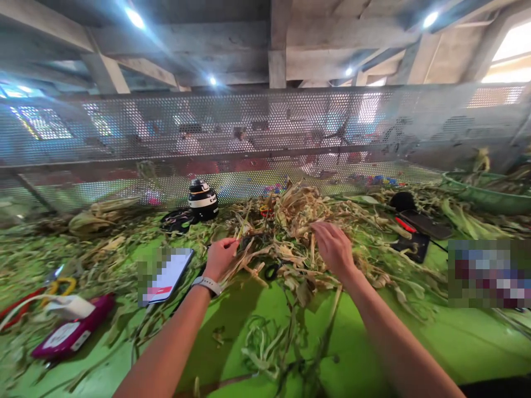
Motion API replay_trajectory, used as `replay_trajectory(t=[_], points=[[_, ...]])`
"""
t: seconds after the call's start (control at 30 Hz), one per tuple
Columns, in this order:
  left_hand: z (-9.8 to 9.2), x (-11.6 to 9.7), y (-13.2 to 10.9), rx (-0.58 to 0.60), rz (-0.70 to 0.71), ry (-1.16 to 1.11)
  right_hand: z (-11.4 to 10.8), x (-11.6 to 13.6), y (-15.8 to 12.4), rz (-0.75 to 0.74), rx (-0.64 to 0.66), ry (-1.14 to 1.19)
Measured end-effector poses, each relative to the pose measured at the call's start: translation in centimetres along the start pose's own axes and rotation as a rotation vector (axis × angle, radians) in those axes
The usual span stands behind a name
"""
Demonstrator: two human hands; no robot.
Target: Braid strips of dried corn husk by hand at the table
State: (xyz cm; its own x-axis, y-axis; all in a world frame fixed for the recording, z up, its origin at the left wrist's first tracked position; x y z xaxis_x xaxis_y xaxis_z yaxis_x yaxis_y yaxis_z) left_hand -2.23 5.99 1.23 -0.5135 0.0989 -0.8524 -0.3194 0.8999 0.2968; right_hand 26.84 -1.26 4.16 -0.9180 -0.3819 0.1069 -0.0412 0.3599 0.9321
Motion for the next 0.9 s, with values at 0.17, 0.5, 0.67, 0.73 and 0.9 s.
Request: replay_trajectory(t=[0.17,0.5,0.67,0.73,0.9], points=[[-0.2,0.1,-0.4,-0.061,0.041,-0.056,0.1,2.3,-0.2,-0.058,0.175,0.033],[1.1,-6.0,-7.2,0.523,0.369,-0.275,0.1,5.4,-0.5,-0.347,0.357,0.015],[2.5,-5.2,-8.2,0.554,0.100,-0.467,0.1,6.2,-0.6,-0.289,0.279,0.109],[2.6,-5.0,-8.2,0.572,-0.007,-0.562,-0.1,5.9,-0.5,-0.073,0.143,0.168],[3.1,-4.5,-8.7,0.596,-0.136,-0.595,0.8,4.6,-0.8,0.622,0.211,0.415]])
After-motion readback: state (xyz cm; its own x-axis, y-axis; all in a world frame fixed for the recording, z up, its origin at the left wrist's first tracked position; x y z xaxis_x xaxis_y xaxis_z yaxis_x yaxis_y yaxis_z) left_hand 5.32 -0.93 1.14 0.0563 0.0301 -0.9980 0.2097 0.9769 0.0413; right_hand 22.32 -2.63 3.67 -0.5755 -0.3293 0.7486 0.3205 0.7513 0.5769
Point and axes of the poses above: each hand's wrist, its own y-axis towards the middle knuckle, its own z-axis out of the palm, x = y × z, the point moved 2 cm from there along y, towards the middle knuckle, and after that the axes turned 13 degrees about -x, right-handed, at the moved point
